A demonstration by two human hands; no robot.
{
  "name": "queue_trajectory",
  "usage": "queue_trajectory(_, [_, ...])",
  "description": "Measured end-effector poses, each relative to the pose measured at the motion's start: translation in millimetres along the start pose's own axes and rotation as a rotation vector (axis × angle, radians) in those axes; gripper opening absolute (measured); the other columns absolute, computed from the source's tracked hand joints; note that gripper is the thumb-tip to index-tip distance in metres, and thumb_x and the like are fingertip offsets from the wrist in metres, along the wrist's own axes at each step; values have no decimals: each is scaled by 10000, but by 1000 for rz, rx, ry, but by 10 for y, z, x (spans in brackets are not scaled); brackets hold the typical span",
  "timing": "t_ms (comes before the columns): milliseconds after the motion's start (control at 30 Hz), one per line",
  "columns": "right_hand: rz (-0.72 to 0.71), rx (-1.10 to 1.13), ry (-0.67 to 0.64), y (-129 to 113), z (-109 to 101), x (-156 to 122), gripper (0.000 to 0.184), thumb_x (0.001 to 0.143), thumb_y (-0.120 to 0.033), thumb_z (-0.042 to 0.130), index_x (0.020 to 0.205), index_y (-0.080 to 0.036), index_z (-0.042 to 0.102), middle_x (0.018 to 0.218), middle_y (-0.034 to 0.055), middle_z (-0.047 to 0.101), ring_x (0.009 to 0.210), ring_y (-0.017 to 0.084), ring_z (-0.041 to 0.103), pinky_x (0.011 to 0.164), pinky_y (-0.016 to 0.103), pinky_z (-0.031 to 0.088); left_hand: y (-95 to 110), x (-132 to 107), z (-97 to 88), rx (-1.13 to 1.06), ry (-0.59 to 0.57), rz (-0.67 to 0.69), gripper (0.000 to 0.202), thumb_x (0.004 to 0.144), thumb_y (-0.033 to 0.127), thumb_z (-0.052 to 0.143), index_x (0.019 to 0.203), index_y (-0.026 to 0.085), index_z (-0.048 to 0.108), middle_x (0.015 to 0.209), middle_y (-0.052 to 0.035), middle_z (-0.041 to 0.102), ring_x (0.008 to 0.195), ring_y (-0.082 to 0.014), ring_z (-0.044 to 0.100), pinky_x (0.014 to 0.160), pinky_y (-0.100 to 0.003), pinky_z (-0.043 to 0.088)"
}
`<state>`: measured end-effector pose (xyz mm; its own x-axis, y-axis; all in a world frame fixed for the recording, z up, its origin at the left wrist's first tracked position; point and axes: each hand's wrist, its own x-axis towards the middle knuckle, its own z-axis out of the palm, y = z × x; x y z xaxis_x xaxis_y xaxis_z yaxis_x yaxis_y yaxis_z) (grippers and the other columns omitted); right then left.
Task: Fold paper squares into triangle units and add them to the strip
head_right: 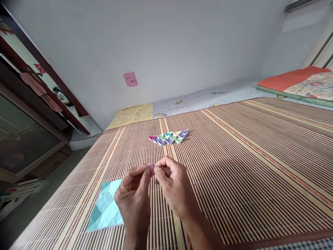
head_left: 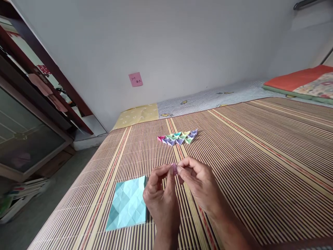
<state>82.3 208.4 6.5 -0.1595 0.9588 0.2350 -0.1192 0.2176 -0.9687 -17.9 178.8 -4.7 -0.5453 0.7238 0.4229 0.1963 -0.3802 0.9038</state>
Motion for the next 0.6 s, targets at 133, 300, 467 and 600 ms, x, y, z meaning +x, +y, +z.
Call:
queue_trajectory(133, [-79, -180, 46, -27, -16, -12, 202, 949, -314, 588, 788, -197, 621, 714, 21, 648, 637, 160, 608, 564, 271, 478, -13, 42, -12, -138, -15, -169, 171, 799, 298, 843, 895, 198, 743, 852, -23, 764, 817, -166, 732, 771, -260, 593])
queue_trajectory(300, [-181, -243, 52, -27, -25, 1, 189, 965, -278, 579, 812, -190, 643, 737, 33, 682, 656, 175, 646, 579, 284, 497, -71, 125, -54, -327, -105, -357, 245, 753, 300, 878, 920, 170, 756, 882, -50, 780, 855, -187, 740, 792, -274, 590])
queue_trajectory(467, [-246, -347, 71, 18, -27, -4, 166, 961, -228, 571, 819, -194, 649, 738, 17, 664, 610, 151, 597, 566, 278, 480, -95, 150, -77, -346, -232, -425, 183, 793, 315, 843, 809, 143, 784, 798, -56, 765, 817, -191, 719, 812, -297, 571])
queue_trajectory(600, [-176, -225, 103, 26, -39, -3, 103, 926, -282, 660, 989, -200, 656, 794, 13, 696, 619, 147, 621, 550, 263, 496, -118, 154, -66, -398, -170, -388, 173, 793, 317, 842, 807, 153, 790, 808, -53, 771, 827, -188, 714, 839, -300, 563])
